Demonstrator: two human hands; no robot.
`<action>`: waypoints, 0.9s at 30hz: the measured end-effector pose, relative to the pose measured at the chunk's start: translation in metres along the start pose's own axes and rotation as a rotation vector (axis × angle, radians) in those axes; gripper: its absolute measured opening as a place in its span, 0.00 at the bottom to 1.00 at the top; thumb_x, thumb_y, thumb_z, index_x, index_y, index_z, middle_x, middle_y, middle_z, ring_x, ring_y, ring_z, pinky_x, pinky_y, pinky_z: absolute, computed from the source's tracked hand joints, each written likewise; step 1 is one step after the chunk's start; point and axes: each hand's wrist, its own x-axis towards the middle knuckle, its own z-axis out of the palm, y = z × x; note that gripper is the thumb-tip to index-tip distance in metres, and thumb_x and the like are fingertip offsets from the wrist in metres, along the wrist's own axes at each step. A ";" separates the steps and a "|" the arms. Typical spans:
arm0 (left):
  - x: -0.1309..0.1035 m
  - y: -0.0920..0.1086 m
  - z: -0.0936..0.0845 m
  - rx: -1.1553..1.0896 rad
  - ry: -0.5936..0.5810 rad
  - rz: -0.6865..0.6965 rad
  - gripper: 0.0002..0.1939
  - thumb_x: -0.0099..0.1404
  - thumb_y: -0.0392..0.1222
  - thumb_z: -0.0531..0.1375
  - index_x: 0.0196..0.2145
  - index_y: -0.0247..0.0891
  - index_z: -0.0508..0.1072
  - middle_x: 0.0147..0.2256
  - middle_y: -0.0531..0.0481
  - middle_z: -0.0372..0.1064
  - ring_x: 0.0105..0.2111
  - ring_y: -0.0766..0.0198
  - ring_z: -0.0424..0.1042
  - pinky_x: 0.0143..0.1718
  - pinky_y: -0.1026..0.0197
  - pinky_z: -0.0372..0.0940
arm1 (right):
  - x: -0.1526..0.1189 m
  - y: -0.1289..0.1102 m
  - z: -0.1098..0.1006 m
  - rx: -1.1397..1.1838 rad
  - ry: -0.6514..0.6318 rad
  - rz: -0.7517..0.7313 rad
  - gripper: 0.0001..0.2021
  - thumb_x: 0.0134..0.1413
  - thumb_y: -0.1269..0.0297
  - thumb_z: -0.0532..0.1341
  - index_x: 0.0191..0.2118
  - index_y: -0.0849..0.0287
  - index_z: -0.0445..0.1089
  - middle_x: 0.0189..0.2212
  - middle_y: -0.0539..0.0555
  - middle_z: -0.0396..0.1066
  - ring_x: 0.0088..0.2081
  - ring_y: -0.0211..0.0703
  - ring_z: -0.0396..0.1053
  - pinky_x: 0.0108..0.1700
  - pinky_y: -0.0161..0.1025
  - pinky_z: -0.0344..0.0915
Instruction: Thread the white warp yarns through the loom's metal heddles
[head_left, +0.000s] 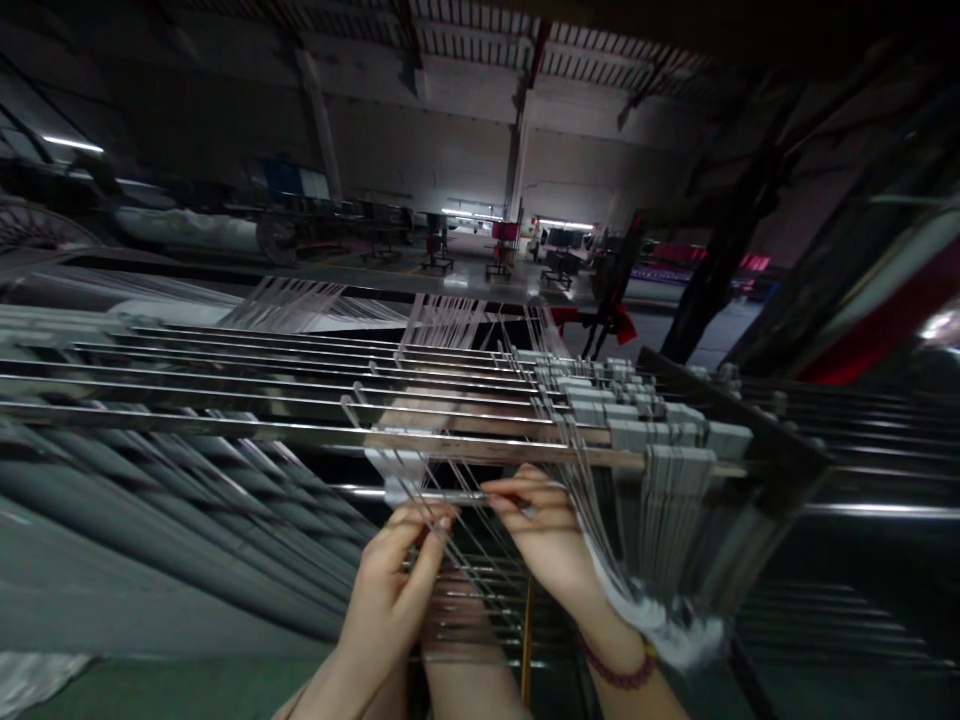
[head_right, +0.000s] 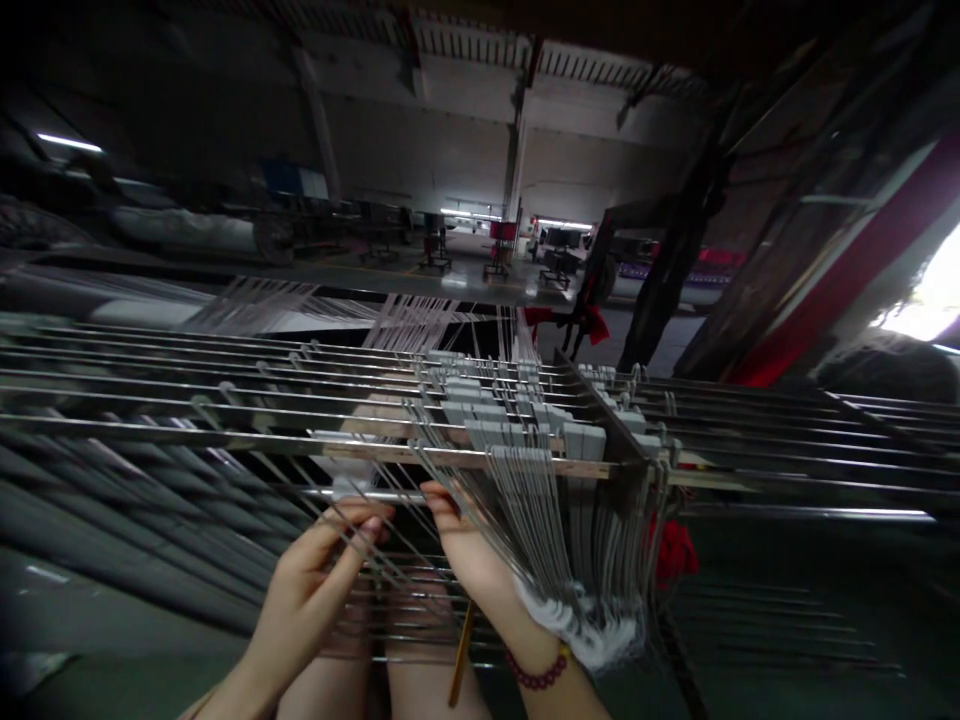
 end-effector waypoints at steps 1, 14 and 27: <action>0.000 0.002 0.003 0.040 -0.038 0.079 0.07 0.65 0.35 0.54 0.39 0.39 0.71 0.38 0.47 0.71 0.41 0.61 0.70 0.45 0.59 0.63 | 0.001 0.000 0.003 0.003 -0.003 0.002 0.07 0.49 0.66 0.60 0.29 0.53 0.76 0.30 0.51 0.76 0.37 0.46 0.73 0.44 0.43 0.70; 0.024 -0.027 0.003 0.078 0.012 -0.008 0.07 0.62 0.36 0.56 0.35 0.38 0.74 0.36 0.47 0.75 0.39 0.57 0.73 0.44 0.55 0.65 | -0.014 0.000 0.002 0.093 0.125 -0.101 0.02 0.53 0.68 0.60 0.31 0.57 0.70 0.29 0.52 0.74 0.34 0.43 0.72 0.42 0.41 0.67; 0.022 0.009 -0.005 0.077 -0.074 0.040 0.07 0.63 0.36 0.56 0.35 0.39 0.74 0.35 0.48 0.75 0.39 0.60 0.72 0.44 0.59 0.65 | -0.015 0.004 -0.006 -0.082 0.109 -0.199 0.07 0.57 0.67 0.59 0.37 0.53 0.74 0.35 0.53 0.74 0.40 0.46 0.70 0.44 0.44 0.67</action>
